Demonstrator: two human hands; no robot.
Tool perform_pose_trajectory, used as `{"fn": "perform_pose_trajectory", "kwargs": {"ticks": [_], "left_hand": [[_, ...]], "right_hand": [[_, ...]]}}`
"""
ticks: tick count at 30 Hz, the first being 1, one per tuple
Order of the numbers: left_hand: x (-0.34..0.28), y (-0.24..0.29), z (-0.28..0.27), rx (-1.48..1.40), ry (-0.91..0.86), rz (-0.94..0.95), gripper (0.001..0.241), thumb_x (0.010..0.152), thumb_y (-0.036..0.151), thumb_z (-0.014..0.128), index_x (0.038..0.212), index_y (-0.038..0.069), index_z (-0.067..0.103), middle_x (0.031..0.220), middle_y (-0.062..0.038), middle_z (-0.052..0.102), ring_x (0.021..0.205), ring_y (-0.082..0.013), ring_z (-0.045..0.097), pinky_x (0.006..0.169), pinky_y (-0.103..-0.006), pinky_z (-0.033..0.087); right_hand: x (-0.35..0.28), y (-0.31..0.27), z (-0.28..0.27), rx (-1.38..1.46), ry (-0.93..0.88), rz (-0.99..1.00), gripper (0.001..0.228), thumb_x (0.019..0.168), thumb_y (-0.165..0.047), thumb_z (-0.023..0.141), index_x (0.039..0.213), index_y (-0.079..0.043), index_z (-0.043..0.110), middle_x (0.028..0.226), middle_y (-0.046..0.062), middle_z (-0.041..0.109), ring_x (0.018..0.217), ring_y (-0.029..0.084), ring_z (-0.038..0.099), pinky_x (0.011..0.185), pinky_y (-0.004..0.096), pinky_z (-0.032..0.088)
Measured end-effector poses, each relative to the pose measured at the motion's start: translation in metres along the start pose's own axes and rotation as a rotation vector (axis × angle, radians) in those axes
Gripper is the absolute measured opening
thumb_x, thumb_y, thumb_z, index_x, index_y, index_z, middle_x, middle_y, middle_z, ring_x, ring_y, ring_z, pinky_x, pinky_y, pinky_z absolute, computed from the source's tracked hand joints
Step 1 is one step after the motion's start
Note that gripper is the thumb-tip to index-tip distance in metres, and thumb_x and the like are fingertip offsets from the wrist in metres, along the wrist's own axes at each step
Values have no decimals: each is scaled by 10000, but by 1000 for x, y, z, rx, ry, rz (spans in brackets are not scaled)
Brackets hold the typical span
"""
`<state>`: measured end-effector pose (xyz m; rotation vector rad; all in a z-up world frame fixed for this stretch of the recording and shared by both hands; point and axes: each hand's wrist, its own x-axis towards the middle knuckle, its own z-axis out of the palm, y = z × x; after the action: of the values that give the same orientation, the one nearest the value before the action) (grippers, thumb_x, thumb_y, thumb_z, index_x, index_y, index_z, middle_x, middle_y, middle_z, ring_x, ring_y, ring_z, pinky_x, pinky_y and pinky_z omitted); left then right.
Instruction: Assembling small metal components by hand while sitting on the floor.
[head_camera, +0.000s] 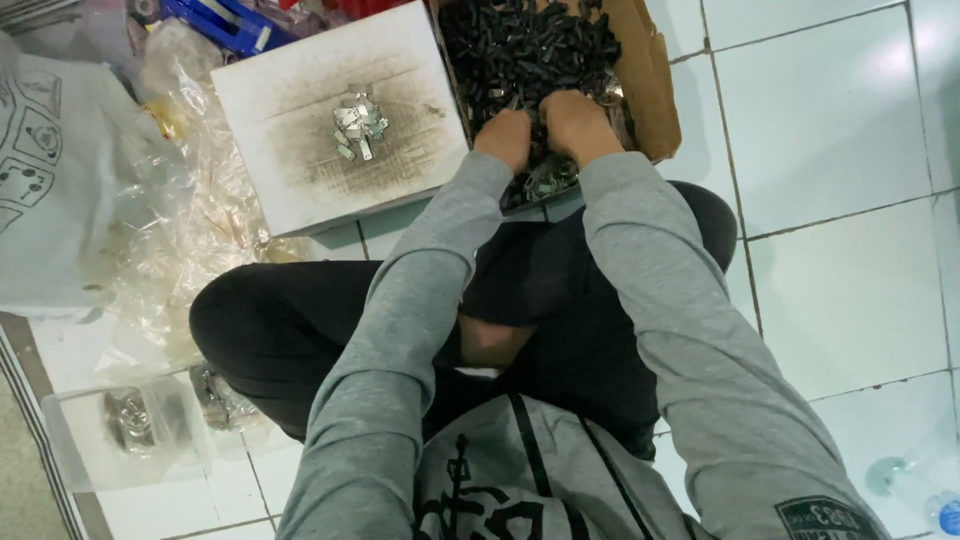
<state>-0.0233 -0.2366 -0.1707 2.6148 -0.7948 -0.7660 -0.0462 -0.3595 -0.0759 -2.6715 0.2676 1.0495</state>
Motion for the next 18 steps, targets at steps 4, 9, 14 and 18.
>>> {"fn": "perform_pose_trajectory", "kwargs": {"ticks": [4, 9, 14, 18], "left_hand": [[-30, 11, -33, -65, -98, -57, 163, 952, -19, 504, 950, 61, 646, 1023, -183, 649, 904, -391, 680, 736, -530, 580], [-30, 4, -37, -169, 45, 164, 265, 927, -20, 560, 690, 58, 650, 657, -128, 671, 660, -198, 673, 624, -297, 605], [-20, -1, -57, -248, -52, 101, 233, 961, 8, 491, 817, -42, 668, 768, -198, 673, 751, -240, 668, 742, -296, 588], [-75, 24, -122, -367, -132, 8, 222, 881, 14, 639, 1063, -51, 749, 1035, -248, 736, 981, -351, 712, 837, -441, 607]], "right_hand": [[13, 15, 24, -23, -9, -16, 446, 909, 87, 567, 1315, -50, 690, 1317, 255, 645, 1179, 427, 649, 941, 524, 585], [-11, 30, 16, 247, 192, -111, 225, 921, -10, 599, 1045, 106, 746, 954, 312, 733, 928, 472, 722, 743, 554, 611], [-18, 44, 3, 322, 204, -92, 225, 938, -61, 548, 872, 41, 738, 799, 254, 705, 758, 387, 695, 645, 472, 589], [-76, 18, -39, 548, 141, -147, 311, 972, -184, 605, 1134, 46, 739, 1061, 288, 727, 936, 422, 726, 779, 522, 599]]}}
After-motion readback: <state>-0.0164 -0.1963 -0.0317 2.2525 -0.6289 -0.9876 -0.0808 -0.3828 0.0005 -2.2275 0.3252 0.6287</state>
